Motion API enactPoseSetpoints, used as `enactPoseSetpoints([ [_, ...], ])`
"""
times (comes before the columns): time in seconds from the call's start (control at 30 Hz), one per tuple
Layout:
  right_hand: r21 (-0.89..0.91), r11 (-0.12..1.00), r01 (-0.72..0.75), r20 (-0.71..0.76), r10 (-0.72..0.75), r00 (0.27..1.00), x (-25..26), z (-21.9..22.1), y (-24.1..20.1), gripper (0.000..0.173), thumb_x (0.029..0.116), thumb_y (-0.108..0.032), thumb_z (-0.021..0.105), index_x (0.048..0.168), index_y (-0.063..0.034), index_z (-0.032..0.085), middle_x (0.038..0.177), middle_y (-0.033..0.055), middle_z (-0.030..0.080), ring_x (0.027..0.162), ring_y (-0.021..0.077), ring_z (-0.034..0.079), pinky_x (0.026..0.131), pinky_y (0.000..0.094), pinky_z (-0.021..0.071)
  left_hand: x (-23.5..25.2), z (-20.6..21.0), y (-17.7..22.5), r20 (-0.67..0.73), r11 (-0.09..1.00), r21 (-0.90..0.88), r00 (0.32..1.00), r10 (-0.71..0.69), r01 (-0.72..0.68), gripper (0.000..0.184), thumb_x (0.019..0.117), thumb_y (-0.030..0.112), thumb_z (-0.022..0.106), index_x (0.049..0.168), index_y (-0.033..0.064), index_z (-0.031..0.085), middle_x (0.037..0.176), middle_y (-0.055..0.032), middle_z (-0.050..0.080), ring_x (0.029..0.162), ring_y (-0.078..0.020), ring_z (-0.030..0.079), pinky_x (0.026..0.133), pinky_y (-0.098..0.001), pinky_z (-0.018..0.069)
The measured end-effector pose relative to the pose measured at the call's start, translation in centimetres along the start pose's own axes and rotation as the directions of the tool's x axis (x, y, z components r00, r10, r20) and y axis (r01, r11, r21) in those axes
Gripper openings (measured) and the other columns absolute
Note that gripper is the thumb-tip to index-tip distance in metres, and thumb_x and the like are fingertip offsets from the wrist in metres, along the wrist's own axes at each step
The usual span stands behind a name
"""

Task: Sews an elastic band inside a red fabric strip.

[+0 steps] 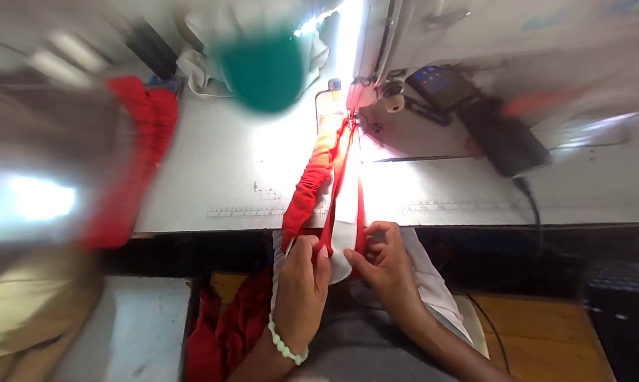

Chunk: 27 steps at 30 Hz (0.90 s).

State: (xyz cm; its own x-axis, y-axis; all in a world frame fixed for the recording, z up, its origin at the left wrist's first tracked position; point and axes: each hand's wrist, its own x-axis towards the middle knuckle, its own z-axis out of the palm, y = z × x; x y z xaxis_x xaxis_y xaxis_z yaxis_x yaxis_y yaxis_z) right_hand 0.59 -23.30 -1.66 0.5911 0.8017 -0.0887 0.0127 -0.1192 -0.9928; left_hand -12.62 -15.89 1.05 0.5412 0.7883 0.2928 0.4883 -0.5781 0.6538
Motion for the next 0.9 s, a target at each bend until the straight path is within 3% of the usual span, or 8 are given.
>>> enactPoseSetpoints([
  [0.13, 0.091, 0.993, -0.069, 0.033, 0.066, 0.997, 0.2, -0.4, 0.0, 0.039, 0.0866, -0.006, 0.072, 0.120, -0.0052, 0.050, 0.085, -0.0009, 0.072, 0.070, 0.0049, 0.071, 0.061, 0.0204, 0.0591, 0.2, 0.3, 0.5, -0.022, 0.996, 0.042, 0.996, 0.084, -0.083, 0.018, 0.0998, 0.015, 0.059, 0.101, -0.0019, 0.065, 0.082, -0.0101, 0.067, 0.073, -0.0104, 0.065, 0.070, -0.0180, 0.0533],
  [0.2, 0.084, 0.996, -0.003, 0.057, -0.002, 0.998, 0.2, -0.4, 0.4, 0.038, 0.0908, -0.009, 0.068, 0.127, -0.0022, 0.056, 0.094, 0.0004, 0.073, 0.074, 0.0023, 0.069, 0.065, 0.0183, 0.0583, 0.3, 0.3, 0.5, 0.041, 0.999, -0.039, 0.999, 0.006, -0.004, 0.024, 0.0984, 0.020, 0.064, 0.107, -0.0030, 0.063, 0.080, -0.0082, 0.067, 0.069, -0.0072, 0.063, 0.066, -0.0169, 0.0526],
  [0.3, 0.022, 0.998, 0.060, 0.066, -0.061, 0.996, 0.4, -0.2, 0.7, 0.035, 0.0920, -0.013, 0.069, 0.125, -0.0033, 0.062, 0.096, -0.0010, 0.072, 0.071, -0.0035, 0.063, 0.063, 0.0131, 0.0529, 0.0, 0.6, 0.4, 0.130, 0.979, -0.152, 0.984, -0.119, 0.139, 0.040, 0.0914, 0.025, 0.074, 0.114, -0.0047, 0.061, 0.079, -0.0045, 0.066, 0.068, -0.0043, 0.061, 0.064, -0.0171, 0.0515],
  [0.4, -0.056, 0.995, 0.086, 0.056, -0.083, 0.995, 0.4, -0.5, 0.8, 0.026, 0.0890, -0.012, 0.071, 0.114, -0.0047, 0.068, 0.093, 0.0002, 0.071, 0.068, -0.0035, 0.060, 0.061, 0.0119, 0.0504, -0.5, -0.1, 0.5, 0.093, 0.961, -0.210, 0.982, -0.164, 0.181, 0.022, 0.0903, 0.015, 0.070, 0.103, -0.0019, 0.066, 0.075, -0.0020, 0.066, 0.063, -0.0001, 0.060, 0.059, -0.0148, 0.0510],
  [0.53, -0.027, 0.999, 0.040, 0.019, -0.039, 0.999, -0.2, -0.5, 0.3, 0.035, 0.0843, -0.013, 0.075, 0.113, -0.0013, 0.060, 0.087, -0.0001, 0.067, 0.066, -0.0017, 0.060, 0.058, 0.0127, 0.0511, -0.6, -1.4, 1.1, -0.009, 0.982, -0.190, 1.000, -0.020, 0.018, 0.014, 0.0908, 0.011, 0.069, 0.093, -0.0019, 0.072, 0.078, -0.0039, 0.067, 0.071, 0.0024, 0.061, 0.066, -0.0093, 0.0507],
  [0.6, 0.028, 0.999, -0.031, 0.014, 0.030, 0.999, -0.3, -0.2, 0.0, 0.043, 0.0821, -0.008, 0.077, 0.118, -0.0020, 0.053, 0.090, 0.0005, 0.073, 0.071, 0.0020, 0.070, 0.062, 0.0174, 0.0574, -0.3, -1.0, 1.6, 0.007, 0.990, -0.094, 0.994, 0.105, -0.103, 0.012, 0.0899, 0.010, 0.070, 0.091, -0.0012, 0.074, 0.079, -0.0070, 0.066, 0.073, -0.0031, 0.061, 0.070, -0.0102, 0.0504],
  [0.7, 0.086, 0.993, -0.086, 0.014, 0.085, 0.996, -0.7, -0.1, -0.1, 0.047, 0.0818, 0.001, 0.072, 0.122, -0.0042, 0.048, 0.087, -0.0012, 0.077, 0.073, 0.0033, 0.073, 0.063, 0.0187, 0.0583, -0.3, 0.3, 2.0, 0.116, 0.964, 0.105, 0.966, 0.231, -0.244, 0.013, 0.0906, 0.012, 0.067, 0.092, 0.0030, 0.077, 0.078, -0.0082, 0.063, 0.068, -0.0129, 0.062, 0.064, -0.0186, 0.0535],
  [0.9, 0.060, 0.996, -0.072, 0.096, 0.066, 0.993, -1.6, -1.8, 0.1, 0.023, 0.0908, -0.002, 0.059, 0.114, -0.0023, 0.059, 0.087, -0.0039, 0.074, 0.073, -0.0004, 0.069, 0.065, 0.0168, 0.0573, -1.2, 0.9, 2.0, 0.172, 0.925, 0.171, 0.934, 0.312, -0.341, 0.018, 0.0898, 0.010, 0.066, 0.100, 0.0018, 0.079, 0.081, -0.0094, 0.068, 0.072, -0.0169, 0.067, 0.066, -0.0217, 0.0557],
])
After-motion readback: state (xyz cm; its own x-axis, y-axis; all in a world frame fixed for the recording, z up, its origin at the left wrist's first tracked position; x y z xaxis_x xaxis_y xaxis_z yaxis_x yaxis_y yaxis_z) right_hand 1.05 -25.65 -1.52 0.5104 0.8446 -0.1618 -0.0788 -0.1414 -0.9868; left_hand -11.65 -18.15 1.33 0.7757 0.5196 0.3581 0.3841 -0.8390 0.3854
